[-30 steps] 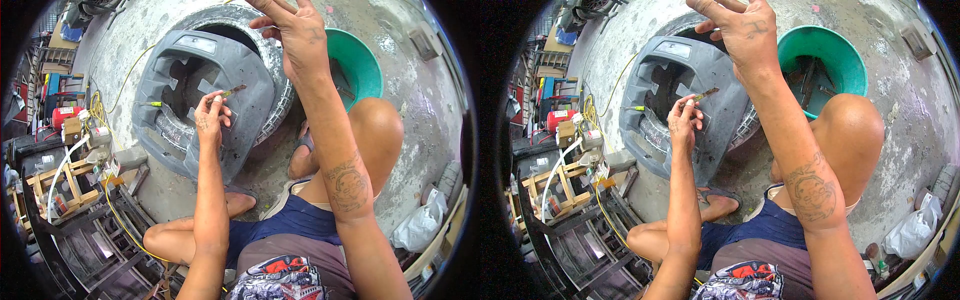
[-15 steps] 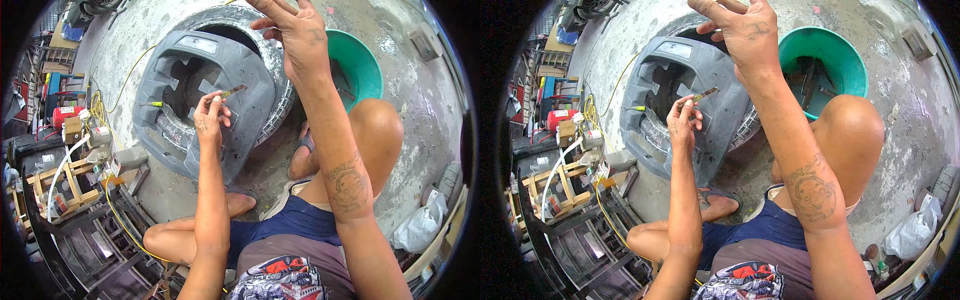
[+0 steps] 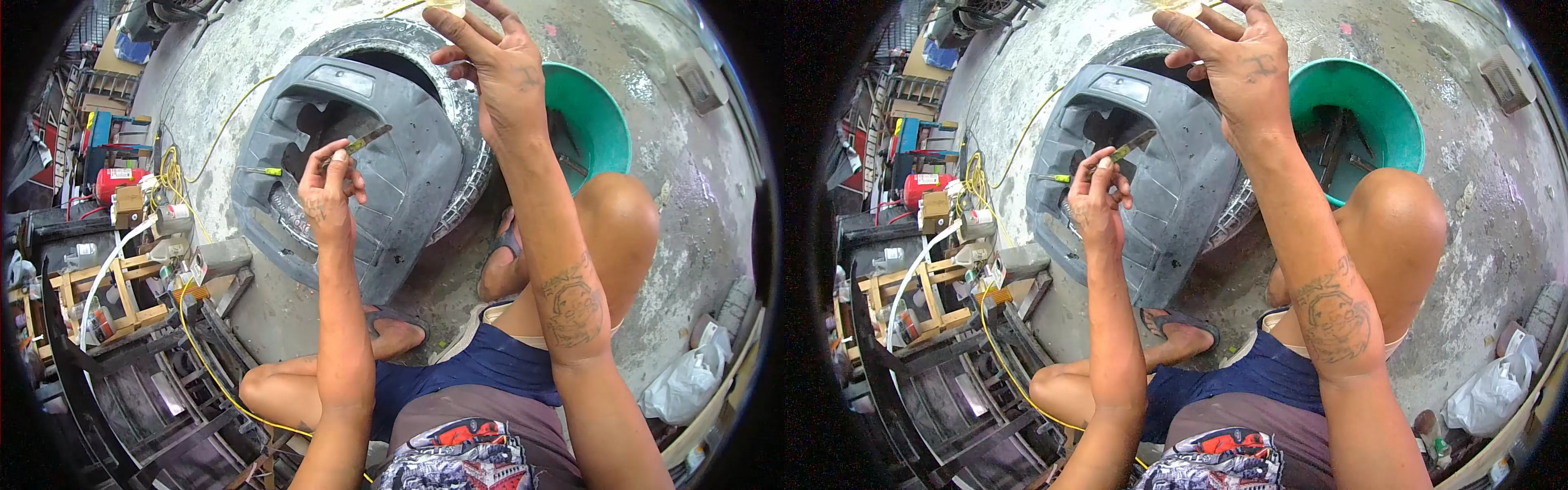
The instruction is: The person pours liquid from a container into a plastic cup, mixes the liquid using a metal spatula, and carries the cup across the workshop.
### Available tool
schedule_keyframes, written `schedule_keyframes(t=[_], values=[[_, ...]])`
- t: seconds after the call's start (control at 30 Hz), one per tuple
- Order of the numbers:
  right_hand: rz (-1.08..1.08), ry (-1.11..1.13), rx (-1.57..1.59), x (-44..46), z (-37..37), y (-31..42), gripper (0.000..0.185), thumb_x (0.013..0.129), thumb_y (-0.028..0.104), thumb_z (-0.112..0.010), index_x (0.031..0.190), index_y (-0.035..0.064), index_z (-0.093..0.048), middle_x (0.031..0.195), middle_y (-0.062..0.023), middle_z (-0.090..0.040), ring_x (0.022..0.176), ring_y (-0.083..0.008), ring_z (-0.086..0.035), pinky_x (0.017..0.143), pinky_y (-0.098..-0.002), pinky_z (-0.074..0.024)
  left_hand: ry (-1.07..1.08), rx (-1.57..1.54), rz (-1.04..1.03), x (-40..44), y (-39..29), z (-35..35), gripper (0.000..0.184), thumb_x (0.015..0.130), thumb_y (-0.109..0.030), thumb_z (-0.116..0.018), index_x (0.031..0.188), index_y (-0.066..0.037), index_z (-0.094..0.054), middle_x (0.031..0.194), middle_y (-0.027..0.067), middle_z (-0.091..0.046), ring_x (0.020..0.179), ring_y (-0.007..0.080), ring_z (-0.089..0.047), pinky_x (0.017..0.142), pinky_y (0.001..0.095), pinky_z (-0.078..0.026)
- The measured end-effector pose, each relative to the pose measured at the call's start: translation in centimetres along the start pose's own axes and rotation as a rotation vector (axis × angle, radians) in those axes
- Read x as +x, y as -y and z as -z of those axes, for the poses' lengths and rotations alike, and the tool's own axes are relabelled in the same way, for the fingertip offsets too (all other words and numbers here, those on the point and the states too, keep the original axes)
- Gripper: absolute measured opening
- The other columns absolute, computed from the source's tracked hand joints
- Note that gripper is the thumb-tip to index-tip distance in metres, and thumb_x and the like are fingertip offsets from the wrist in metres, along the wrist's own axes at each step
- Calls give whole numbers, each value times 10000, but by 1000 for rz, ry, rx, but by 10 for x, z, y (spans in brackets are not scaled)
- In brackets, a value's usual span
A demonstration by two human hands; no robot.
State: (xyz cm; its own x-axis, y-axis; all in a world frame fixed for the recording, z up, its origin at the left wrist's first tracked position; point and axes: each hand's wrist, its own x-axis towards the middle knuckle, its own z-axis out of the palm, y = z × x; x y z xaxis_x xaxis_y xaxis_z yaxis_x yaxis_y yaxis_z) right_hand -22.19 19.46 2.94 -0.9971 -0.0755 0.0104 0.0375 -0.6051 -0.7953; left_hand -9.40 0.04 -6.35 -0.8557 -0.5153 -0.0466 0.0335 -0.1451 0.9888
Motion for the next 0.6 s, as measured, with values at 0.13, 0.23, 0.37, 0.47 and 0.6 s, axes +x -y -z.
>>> schedule_keyframes(t=[0.13,0.23,0.37,0.47,0.6], values=[[-4,1,4,0,1,2,694,856,112,-804,1378,-70,-384,853,-71,-668,601,-103,-625,519,-177,-426,-35,56,58,-7,13,-1,215,970,-148,-648,1134,-11,-669,855,44,-614,618,112,-576,457,241,-426],[-9,11,27,0,3,2,702,858,109,-803,1384,-71,-375,858,-78,-672,608,-107,-629,519,-177,-425,-61,36,59,-13,11,-4,196,969,-108,-642,1113,22,-669,842,50,-611,590,106,-571,440,235,-429],[-8,-2,16,5,6,-5,716,860,105,-800,1396,-70,-359,854,-74,-664,607,-112,-629,519,-178,-425,-77,18,36,-16,1,1,220,961,-125,-661,1140,3,-663,863,51,-616,622,112,-572,456,242,-423],[1,2,6,6,9,-10,725,860,106,-801,1402,-66,-353,862,-76,-659,610,-116,-629,520,-181,-427,-93,-12,-5,-19,-10,4,207,960,-123,-666,1127,-1,-662,847,47,-618,606,104,-560,454,239,-423],[-19,29,-9,6,8,-11,740,860,112,-802,1422,-43,-345,903,-92,-657,644,-115,-637,523,-192,-433,-127,-46,-89,-23,-32,10,184,960,-118,-665,1115,-20,-662,825,40,-610,588,97,-541,451,235,-417]])
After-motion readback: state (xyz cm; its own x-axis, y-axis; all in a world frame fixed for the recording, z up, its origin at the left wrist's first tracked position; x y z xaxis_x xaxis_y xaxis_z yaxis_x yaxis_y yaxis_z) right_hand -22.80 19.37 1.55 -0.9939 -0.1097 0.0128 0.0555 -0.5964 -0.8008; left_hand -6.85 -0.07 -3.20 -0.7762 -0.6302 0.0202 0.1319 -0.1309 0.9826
